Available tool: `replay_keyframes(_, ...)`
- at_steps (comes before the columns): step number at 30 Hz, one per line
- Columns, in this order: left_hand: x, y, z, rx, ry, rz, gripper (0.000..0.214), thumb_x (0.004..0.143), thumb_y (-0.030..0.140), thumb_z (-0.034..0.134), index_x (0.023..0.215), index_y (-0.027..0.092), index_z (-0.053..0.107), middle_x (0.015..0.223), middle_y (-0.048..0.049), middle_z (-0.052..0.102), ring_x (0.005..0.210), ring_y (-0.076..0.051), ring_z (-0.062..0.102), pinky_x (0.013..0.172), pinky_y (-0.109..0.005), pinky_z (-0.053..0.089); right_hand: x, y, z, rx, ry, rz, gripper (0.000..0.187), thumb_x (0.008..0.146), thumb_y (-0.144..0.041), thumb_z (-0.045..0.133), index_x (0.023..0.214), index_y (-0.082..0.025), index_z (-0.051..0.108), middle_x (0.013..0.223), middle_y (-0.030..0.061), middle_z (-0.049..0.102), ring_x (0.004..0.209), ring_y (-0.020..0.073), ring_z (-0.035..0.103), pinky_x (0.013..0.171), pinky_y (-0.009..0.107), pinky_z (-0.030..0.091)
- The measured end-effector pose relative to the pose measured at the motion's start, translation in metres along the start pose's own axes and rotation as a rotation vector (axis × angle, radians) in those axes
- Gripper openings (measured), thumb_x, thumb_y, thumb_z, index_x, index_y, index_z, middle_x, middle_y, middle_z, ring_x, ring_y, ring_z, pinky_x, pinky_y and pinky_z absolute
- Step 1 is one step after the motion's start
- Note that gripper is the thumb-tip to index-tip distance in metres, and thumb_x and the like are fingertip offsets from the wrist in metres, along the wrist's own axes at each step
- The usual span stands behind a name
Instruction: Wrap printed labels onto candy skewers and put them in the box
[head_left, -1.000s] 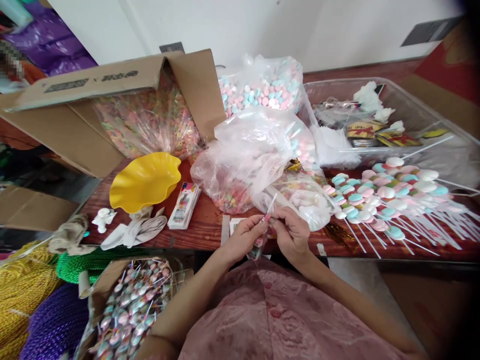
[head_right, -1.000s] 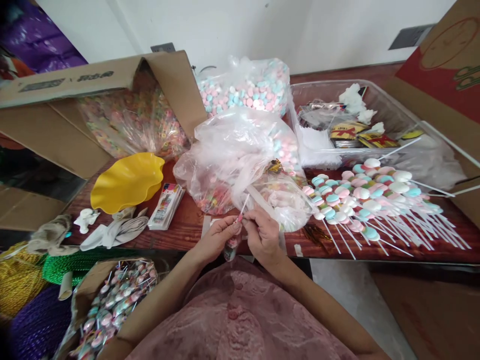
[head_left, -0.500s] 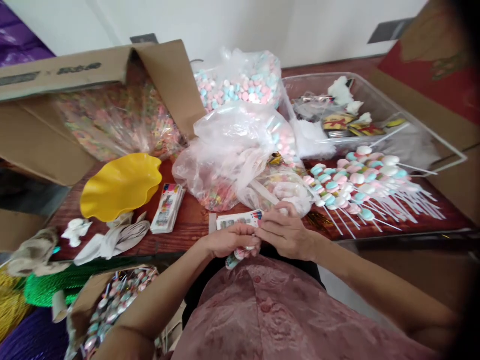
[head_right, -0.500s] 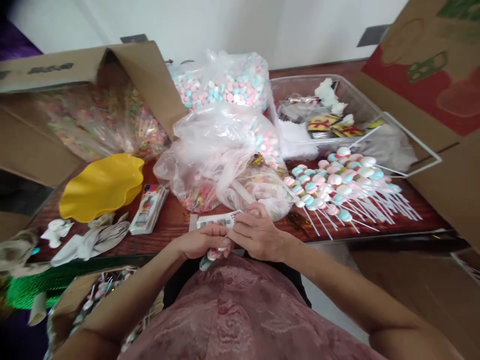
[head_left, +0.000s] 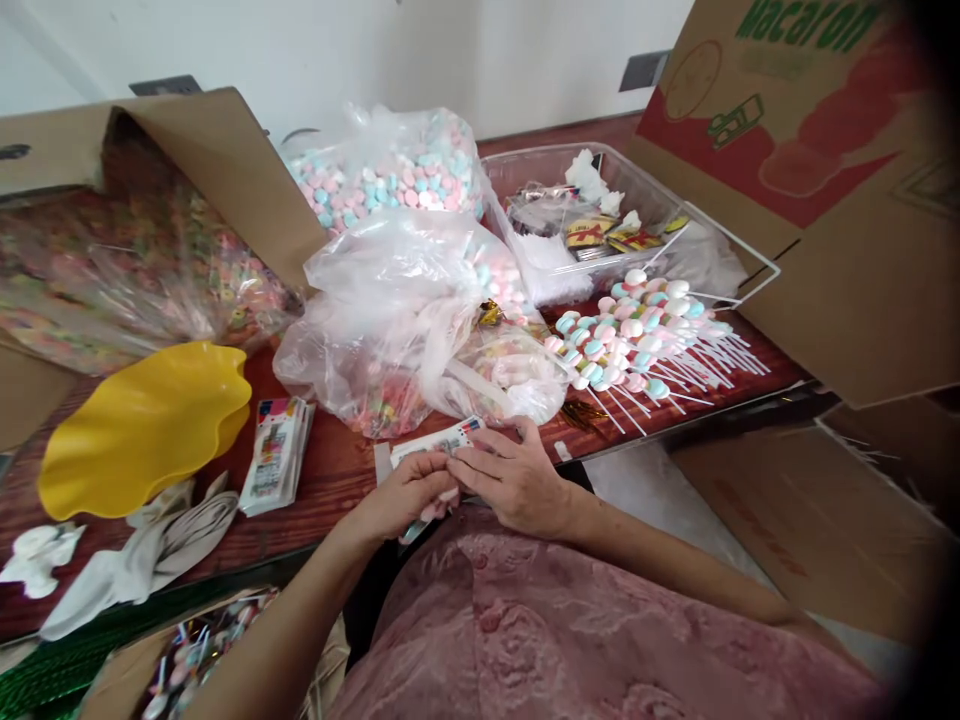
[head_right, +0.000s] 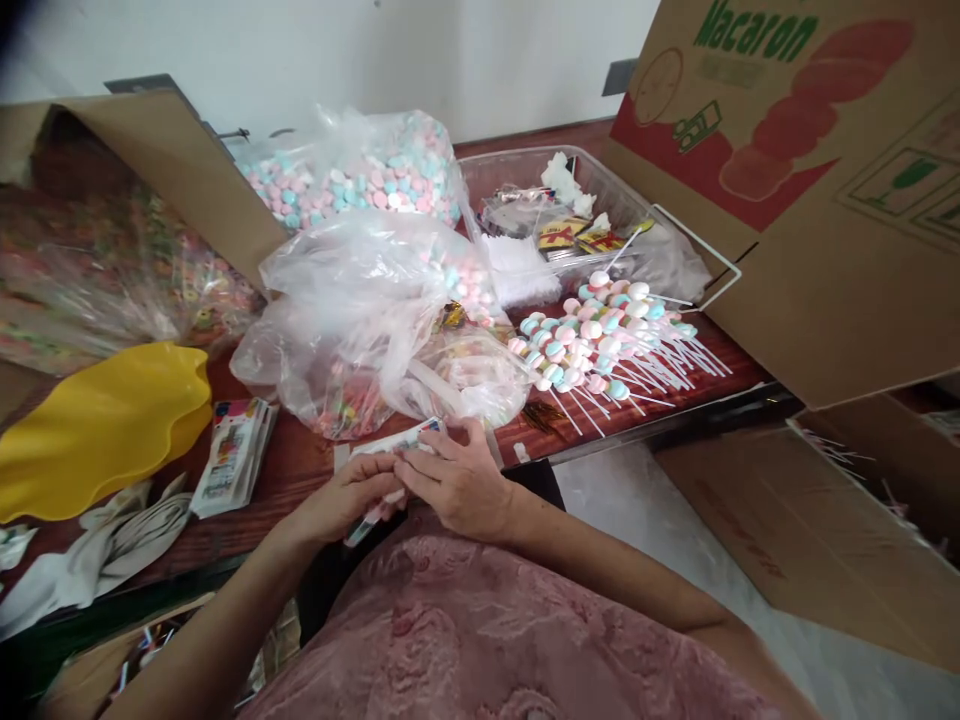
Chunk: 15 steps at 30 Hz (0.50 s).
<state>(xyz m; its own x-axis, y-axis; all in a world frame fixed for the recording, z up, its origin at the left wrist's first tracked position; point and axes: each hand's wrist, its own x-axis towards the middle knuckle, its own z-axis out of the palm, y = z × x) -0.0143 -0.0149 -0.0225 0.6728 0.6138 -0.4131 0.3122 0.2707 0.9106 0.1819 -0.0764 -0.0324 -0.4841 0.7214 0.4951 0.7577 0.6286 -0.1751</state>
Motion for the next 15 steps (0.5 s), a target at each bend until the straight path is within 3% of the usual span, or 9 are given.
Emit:
replay_keyframes(2,0.001,0.000,-0.001,-0.022,-0.163,-0.123,0.030,0.079,0.044,0.061,0.071,0.015,0.059,0.063,-0.0015,0.058,0.048,-0.010,0.044,0.047,-0.022,0.031,-0.007,0.003,0.003,0.025,-0.009,-0.046,0.022,0.094,-0.016,0.046,0.102,-0.019,0.067,0.085,0.0022,0.070,0.092,0.0205,0.056,0.097,0.048,0.024)
replay_keyframes(3,0.001,0.000,0.000,0.053,-0.202,-0.113,0.031,0.081,0.045,0.059,0.073,0.015,0.059,0.065,-0.0023,0.059,0.050,-0.011,0.046,0.049,-0.022,0.032,-0.011,0.005,0.005,0.032,-0.043,-0.041,0.020,0.092,-0.015,0.048,0.090,-0.018,0.067,0.076,0.0012,0.068,0.085,0.0192,0.055,0.096,0.048,0.024)
replay_keyframes(6,-0.002,0.001,0.015,0.477,-0.098,0.137,0.028,0.090,0.038,0.050,0.079,0.015,0.063,0.075,-0.0054,0.063,0.068,-0.016,0.055,0.063,-0.026,0.041,-0.019,0.007,0.009,0.045,-0.219,0.068,0.016,0.087,-0.016,0.054,0.075,-0.017,0.065,0.070,0.0013,0.066,0.076,0.0172,0.055,0.095,0.047,0.027)
replay_keyframes(9,-0.005,0.001,0.034,0.950,0.045,0.326,0.029,0.094,0.024,0.039,0.085,0.014,0.065,0.087,-0.0097,0.064,0.080,-0.019,0.057,0.073,-0.031,0.043,-0.023,0.005,0.006,0.142,-0.339,0.260,0.015,0.090,-0.021,0.058,0.079,-0.019,0.069,0.078,0.0016,0.070,0.079,0.0167,0.060,0.095,0.042,0.032)
replay_keyframes(12,-0.003,0.001,0.041,1.130,0.090,0.346,0.031,0.095,0.020,0.035,0.087,0.014,0.064,0.088,-0.0104,0.063,0.078,-0.020,0.056,0.070,-0.031,0.041,-0.032,0.010,-0.004,0.243,-0.242,0.413,0.014,0.092,-0.026,0.060,0.086,-0.024,0.072,0.084,0.0006,0.073,0.083,0.0163,0.064,0.085,0.033,0.038)
replay_keyframes(15,0.004,0.001,0.036,0.956,0.164,0.376,0.029,0.095,0.022,0.038,0.081,0.015,0.062,0.083,-0.0070,0.062,0.075,-0.017,0.054,0.069,-0.029,0.039,-0.049,0.027,-0.012,0.144,0.023,0.597,0.014,0.092,-0.029,0.061,0.088,-0.024,0.074,0.086,0.0013,0.074,0.081,0.0158,0.066,0.076,0.029,0.041)
